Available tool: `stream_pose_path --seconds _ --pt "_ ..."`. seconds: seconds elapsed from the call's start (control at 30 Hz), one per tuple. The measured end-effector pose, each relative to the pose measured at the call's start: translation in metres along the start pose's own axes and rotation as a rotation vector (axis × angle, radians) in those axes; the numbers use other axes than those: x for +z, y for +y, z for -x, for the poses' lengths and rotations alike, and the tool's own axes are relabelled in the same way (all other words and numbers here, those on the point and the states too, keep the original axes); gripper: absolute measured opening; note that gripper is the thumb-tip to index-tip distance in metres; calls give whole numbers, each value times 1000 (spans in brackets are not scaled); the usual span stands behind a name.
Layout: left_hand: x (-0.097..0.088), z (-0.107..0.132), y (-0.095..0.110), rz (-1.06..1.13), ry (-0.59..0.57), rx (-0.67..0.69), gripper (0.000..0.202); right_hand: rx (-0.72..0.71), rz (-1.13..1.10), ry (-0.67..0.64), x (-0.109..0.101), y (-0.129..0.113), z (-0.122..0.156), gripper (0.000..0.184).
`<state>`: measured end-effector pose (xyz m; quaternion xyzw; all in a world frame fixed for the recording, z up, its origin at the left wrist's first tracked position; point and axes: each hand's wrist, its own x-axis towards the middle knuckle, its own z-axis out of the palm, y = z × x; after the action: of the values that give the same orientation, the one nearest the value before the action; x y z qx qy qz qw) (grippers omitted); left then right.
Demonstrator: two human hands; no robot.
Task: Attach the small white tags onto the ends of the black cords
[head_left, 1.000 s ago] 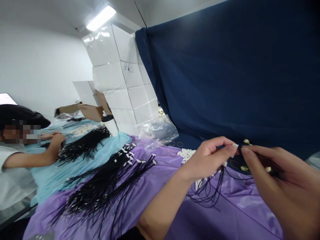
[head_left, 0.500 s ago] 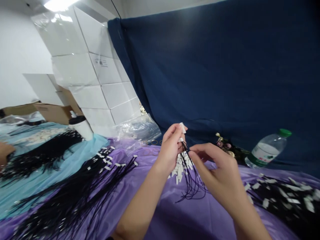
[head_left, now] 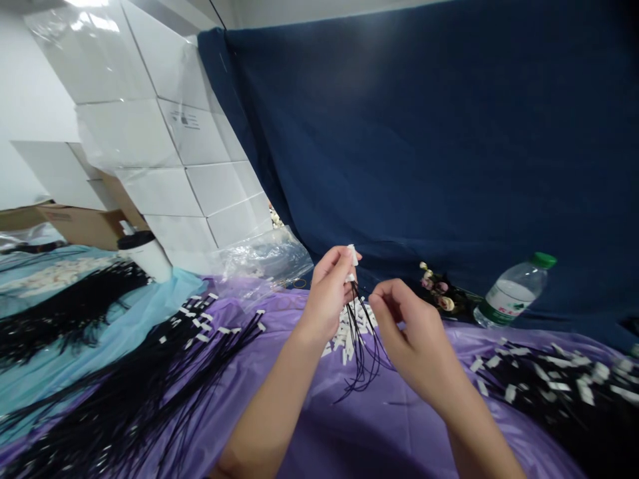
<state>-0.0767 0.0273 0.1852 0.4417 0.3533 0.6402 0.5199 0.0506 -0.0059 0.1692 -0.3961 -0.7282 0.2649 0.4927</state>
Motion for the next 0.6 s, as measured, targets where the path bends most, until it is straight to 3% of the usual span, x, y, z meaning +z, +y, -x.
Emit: stream_pose_path --seconds 0.13,0.23,0.37,0.53,0.6 --pt "-4 -3 1 -106 62 15 31 273 -608 -217 -18 9 -9 16" --pt "-7 -6 0 -141 82 -6 32 312 -833 -183 -36 21 -19 16" --pt "-9 -10 -3 -161 52 -30 34 280 -886 182 -43 35 -29 21" --pt "-8 -10 -2 -196 24 -47 33 -24 -845 890 -58 39 -31 19" --pt "-7 -9 -1 -211 18 -54 32 -70 -834 920 -73 37 -27 22"
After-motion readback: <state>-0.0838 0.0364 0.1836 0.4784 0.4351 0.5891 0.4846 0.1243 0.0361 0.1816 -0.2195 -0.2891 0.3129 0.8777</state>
